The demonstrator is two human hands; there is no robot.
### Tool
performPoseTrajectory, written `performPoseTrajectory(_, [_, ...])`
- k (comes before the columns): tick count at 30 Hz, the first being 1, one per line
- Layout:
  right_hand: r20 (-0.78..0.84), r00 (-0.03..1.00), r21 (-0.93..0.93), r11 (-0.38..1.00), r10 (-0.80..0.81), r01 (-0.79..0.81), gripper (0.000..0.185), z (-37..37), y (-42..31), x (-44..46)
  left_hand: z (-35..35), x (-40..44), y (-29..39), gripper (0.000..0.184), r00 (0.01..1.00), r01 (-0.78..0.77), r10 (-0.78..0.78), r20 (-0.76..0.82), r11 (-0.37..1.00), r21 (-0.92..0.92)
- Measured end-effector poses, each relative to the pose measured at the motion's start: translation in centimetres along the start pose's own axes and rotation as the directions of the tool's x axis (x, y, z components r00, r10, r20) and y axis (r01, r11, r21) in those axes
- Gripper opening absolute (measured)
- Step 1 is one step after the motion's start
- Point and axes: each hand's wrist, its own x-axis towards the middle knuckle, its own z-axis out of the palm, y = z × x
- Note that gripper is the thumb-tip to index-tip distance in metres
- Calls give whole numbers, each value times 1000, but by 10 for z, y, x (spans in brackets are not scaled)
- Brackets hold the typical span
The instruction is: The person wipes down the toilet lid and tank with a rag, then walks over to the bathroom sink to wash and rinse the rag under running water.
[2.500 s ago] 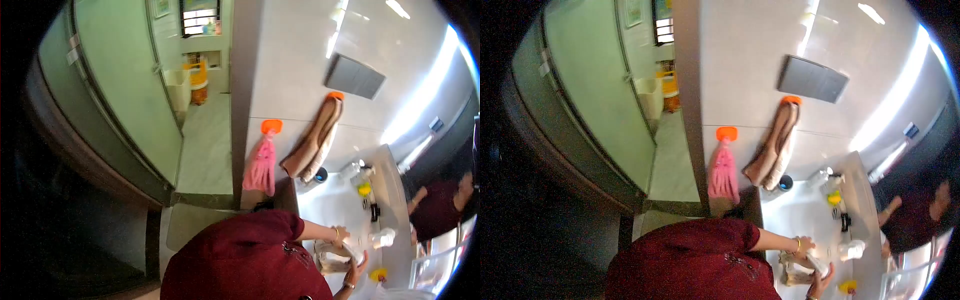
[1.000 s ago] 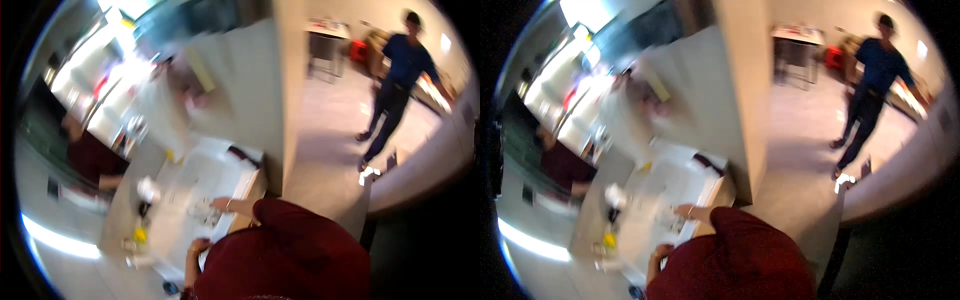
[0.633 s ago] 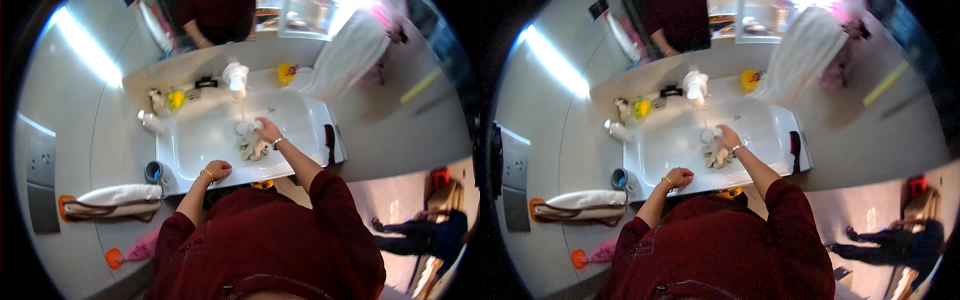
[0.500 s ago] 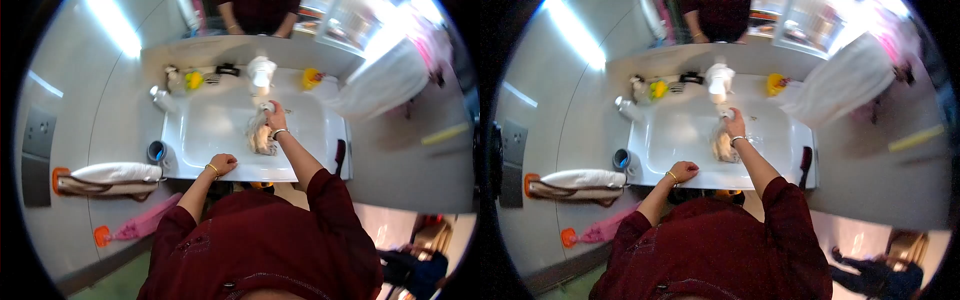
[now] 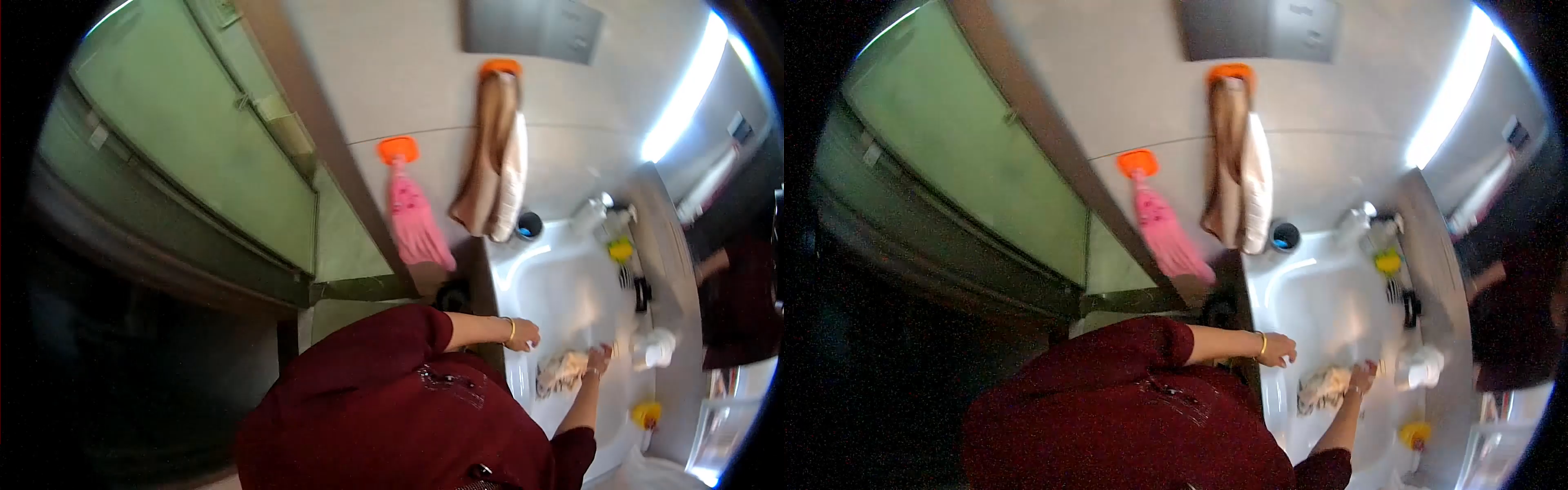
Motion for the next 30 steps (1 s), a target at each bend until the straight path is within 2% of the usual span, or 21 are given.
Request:
performPoseTrajectory(1, [-48,991,-740,662,128,-122,26,10,-82,-32,-1,-2,-2,27,999,46,-46,-5,999,21])
performPoseTrajectory(3, [15,998,-617,786,53,-32,28,3,-73,-28,2,1,-10,27,997,77,-75,-21,994,72])
performPoseTrajectory(4, [-13,976,-623,762,218,-178,39,1,-89,-33,8,5,-23,25,997,70,-66,-34,991,112])
performPoseTrajectory(5, [-19,980,-590,789,201,-173,35,1,-76,-21,13,15,-35,22,997,-5,-14,69,963,268])
performPoseTrajectory(6, [-13,982,-486,857,188,-170,31,-3,-45,-3,25,18,-43,18,999,-36,41,-15,966,255])
performPoseTrajectory(7, [-1,982,-335,925,190,-180,28,-9,-10,20,18,14,-33,20,999,-13,2,39,958,285])
performPoseTrajectory(8, [16,978,-197,959,209,-202,26,-13,15,39,28,18,-43,30,1000,-19,14,19,967,254])
performPoseTrajectory(10, [31,975,-50,975,218,-216,27,-6,29,59,21,10,-26,52,989,16,-66,132,937,349])
performPoseTrajectory(13, [35,980,101,975,194,-197,34,12,27,64,25,7,-29,54,991,-25,-30,133,919,394])
performPoseTrajectory(16, [7,982,193,964,187,-185,46,-31,32,59,37,24,-43,58,979,16,-87,183,933,360])
performPoseTrajectory(18, [46,980,169,965,196,-201,39,-31,-15,28,24,25,-31,58,951,37,-141,274,935,353])
performPoseTrajectory(20, [116,971,151,963,209,-225,34,-39,-67,-2,38,44,-45,54,962,-38,-81,259,905,423])
performPoseTrajectory(21, [159,960,132,959,229,-250,36,-42,-100,-15,34,43,-43,51,962,-23,-85,258,922,387])
performPoseTrajectory(22, [201,948,111,955,248,-274,38,-46,-132,-29,29,46,-36,46,935,14,-157,320,913,407])
performPoseTrajectory(23, [228,948,122,960,221,-253,41,-49,-134,-30,25,41,-31,42,948,16,-137,288,922,388])
performPoseTrajectory(25, [286,945,155,965,161,-211,47,-46,-140,-35,24,48,-27,36,919,104,-233,318,922,374])
performPoseTrajectory(26, [296,932,-71,978,210,-198,42,-48,-148,-38,26,59,-29,34,888,149,-290,356,916,374])
performPoseTrajectory(27, [294,919,-293,940,263,-175,38,-50,-168,-46,13,41,-12,28,908,151,-285,309,907,393])
performPoseTrajectory(28, [331,937,-467,882,113,59,36,-55,-158,-49,0,22,5,23,918,184,-300,259,902,391])
performPoseTrajectory(29, [360,932,-618,738,-40,270,36,-59,-153,-55,-11,8,20,22,929,202,-305,210,893,401])
performPoseTrajectory(30, [330,939,-612,737,-91,287,37,-64,-162,-62,-16,0,27,21,937,219,-308,164,885,411])
